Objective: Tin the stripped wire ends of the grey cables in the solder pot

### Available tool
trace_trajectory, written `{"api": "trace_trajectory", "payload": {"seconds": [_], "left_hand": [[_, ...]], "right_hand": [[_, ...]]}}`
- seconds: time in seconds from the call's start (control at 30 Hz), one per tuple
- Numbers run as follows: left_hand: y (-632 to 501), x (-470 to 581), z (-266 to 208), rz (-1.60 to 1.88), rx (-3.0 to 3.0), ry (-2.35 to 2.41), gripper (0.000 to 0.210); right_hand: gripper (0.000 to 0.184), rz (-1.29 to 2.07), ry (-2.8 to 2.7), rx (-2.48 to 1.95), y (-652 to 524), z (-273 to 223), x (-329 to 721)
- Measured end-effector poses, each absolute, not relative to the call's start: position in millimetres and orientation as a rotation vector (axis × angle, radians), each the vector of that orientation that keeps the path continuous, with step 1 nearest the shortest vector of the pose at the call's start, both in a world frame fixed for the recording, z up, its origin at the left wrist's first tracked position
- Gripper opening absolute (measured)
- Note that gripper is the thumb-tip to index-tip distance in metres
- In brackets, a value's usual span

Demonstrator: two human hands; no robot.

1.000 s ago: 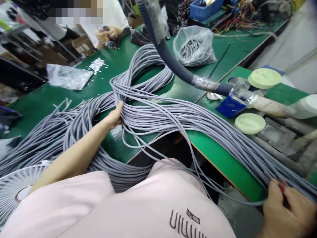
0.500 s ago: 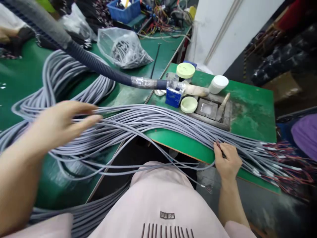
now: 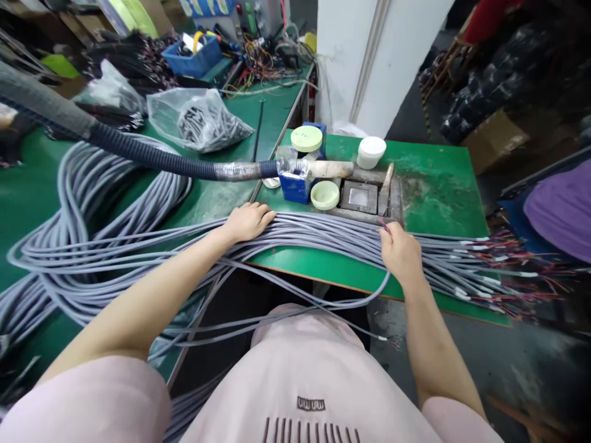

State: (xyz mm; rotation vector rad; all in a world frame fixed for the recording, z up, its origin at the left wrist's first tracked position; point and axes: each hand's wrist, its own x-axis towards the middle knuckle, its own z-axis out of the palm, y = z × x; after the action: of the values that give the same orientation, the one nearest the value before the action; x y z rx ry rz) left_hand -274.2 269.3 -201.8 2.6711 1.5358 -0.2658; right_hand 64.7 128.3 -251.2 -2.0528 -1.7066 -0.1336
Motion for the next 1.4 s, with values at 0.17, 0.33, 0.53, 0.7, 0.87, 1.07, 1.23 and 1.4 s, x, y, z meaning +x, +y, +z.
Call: {"api": "trace_trajectory", "payload": {"seconds": [0.17, 0.33, 0.53, 0.7, 0.87, 1.07, 1.23, 1.4], "left_hand": [[245.9, -279.7, -203.5, -0.244, 2.626, 1.380, 0.046], [217.4, -288.1, -210.1, -0.116, 2.636, 1.321, 0.052], [204.7, -268.3, -210.8, -0.066, 2.718, 1.106, 0.079], [199.4, -236.3, -208.2, -0.183, 2.883, 0.880, 0.098], [214.7, -231.8, -201.4, -0.264, 2.903, 0.776, 0.077], [212.9, -230.3, -203.2, -0.385, 2.963, 0.858, 0.090], [226.8, -240.8, -212.3, -0.314, 2.991, 0.667, 0.075], [236.5, -260.5, -215.8, -0.225, 2.995, 0.624, 0.067]], "right_hand": [[0.023, -0.200, -1.731, -2.026, 106.9, -249.8, 63.4], [0.024, -0.228, -1.762, -1.945, 86.0, -254.6, 73.4], [0.021, -0.211, -1.873, -1.849, 99.6, -252.8, 81.3], [0.022, -0.181, -1.920, -1.987, 103.0, -250.2, 83.1], [0.023, -0.203, -1.889, -2.033, 93.7, -251.8, 85.1], [0.022, -0.109, -1.871, -2.055, 98.9, -246.2, 81.1], [0.025, -0.120, -1.876, -2.186, 97.6, -242.1, 74.1], [0.023, -0.234, -1.901, -2.146, 93.0, -245.4, 59.2]]}}
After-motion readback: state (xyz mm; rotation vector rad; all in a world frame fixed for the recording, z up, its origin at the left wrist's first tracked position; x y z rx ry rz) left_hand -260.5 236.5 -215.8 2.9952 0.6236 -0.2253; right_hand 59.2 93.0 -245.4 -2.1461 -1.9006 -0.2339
